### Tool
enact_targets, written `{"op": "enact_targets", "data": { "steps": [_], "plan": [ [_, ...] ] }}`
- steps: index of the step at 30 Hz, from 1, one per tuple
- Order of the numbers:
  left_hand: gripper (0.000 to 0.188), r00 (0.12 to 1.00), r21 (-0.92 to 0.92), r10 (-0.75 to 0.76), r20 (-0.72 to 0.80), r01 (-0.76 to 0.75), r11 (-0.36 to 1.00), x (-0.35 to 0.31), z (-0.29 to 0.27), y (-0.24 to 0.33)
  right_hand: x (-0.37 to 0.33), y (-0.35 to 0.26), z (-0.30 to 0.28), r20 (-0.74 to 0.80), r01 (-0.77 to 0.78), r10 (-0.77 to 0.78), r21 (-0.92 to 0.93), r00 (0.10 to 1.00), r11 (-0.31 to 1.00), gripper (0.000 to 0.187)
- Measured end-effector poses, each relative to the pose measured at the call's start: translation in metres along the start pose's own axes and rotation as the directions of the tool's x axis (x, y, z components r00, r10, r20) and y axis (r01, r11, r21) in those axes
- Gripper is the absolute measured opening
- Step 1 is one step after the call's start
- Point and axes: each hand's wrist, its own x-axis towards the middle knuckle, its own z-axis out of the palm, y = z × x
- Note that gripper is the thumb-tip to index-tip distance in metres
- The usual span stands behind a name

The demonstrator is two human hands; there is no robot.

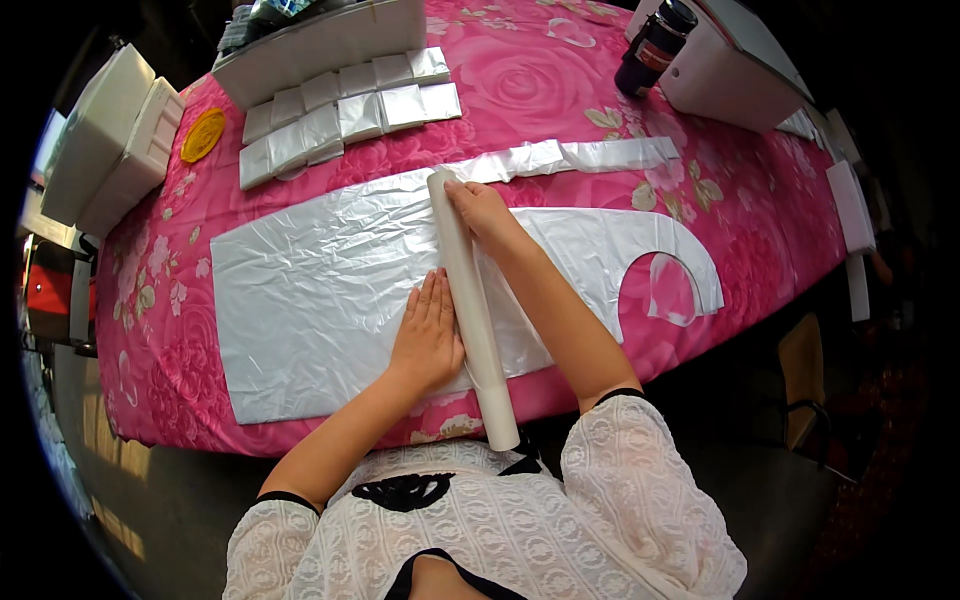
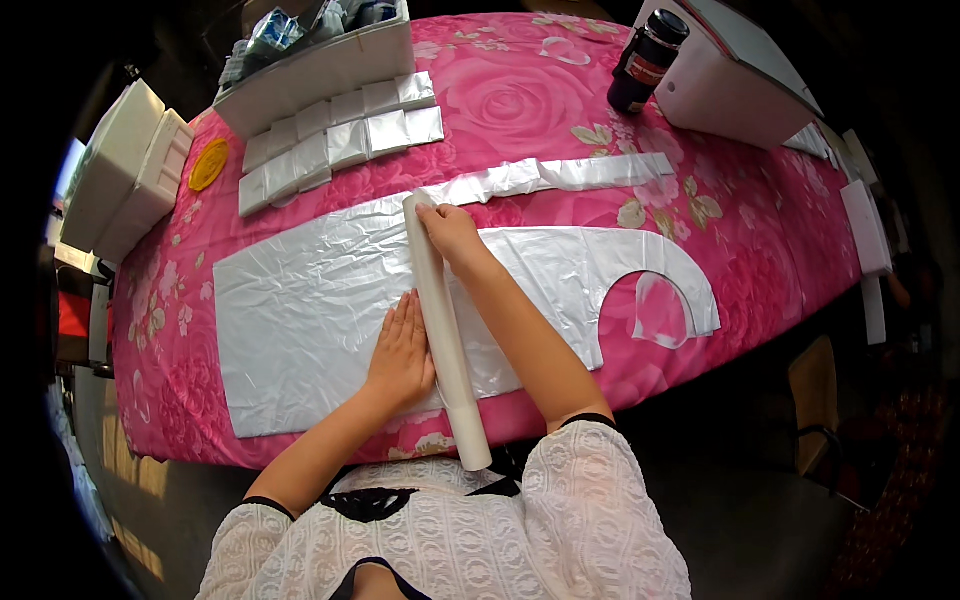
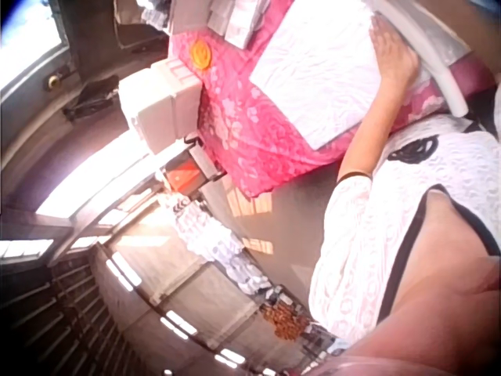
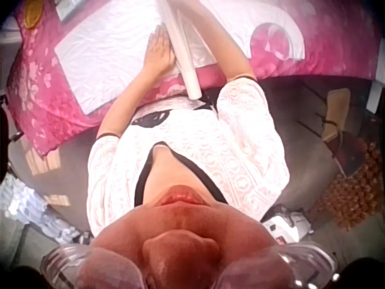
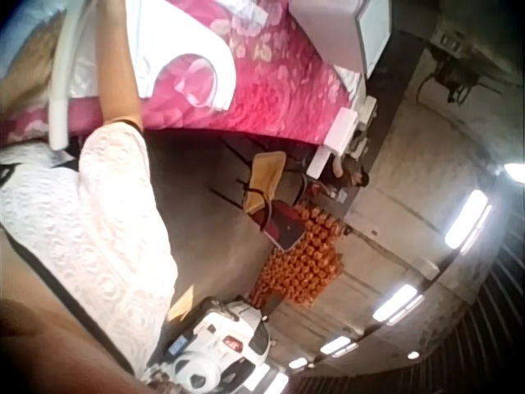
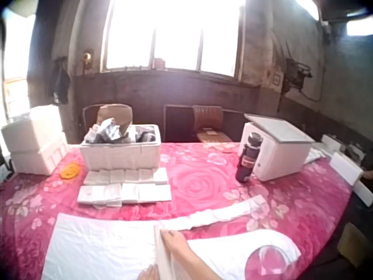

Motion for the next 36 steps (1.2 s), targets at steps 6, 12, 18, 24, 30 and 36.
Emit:
{"op": "enact_targets", "data": {
  "steps": [6, 12, 18, 24, 30, 36],
  "plan": [
    [0.07, 1.0, -0.007, -0.004, 0.007, 0.004, 1.0, -0.001, -0.002, 0.002, 0.035, -0.023, -0.042, -0.127, 0.116, -0.035, 0.721, 0.991, 0.683, 0.033],
    [0.071, 1.0, -0.02, 0.001, -0.017, -0.001, 1.0, 0.0, 0.001, 0.002, 0.021, -0.103, -0.182, -0.483, 0.552, -0.268, 0.711, 0.834, 0.436, 0.034],
    [0.07, 0.999, -0.013, -0.012, -0.047, 0.011, 1.0, -0.004, 0.002, 0.0, -0.028, -0.132, -0.007, -0.103, 0.645, -0.642, 0.25, 0.759, 0.722, 0.05],
    [0.064, 0.959, 0.033, 0.125, -0.254, -0.12, 0.992, -0.004, 0.013, -0.005, -0.057, -0.007, 0.226, 0.436, 0.794, -0.669, -0.238, 0.602, 0.56, 0.052],
    [0.068, 0.97, 0.096, 0.092, -0.226, -0.071, 0.993, 0.004, 0.039, -0.012, -0.104, 0.049, 0.302, 0.745, 0.868, -0.461, -0.334, 0.482, 0.369, 0.069],
    [0.068, 0.961, 0.092, 0.11, -0.253, -0.089, 0.992, -0.003, 0.027, -0.011, -0.117, -0.051, 0.2, 0.886, 0.854, 0.089, -0.463, 0.455, 0.239, 0.039]
  ]
}}
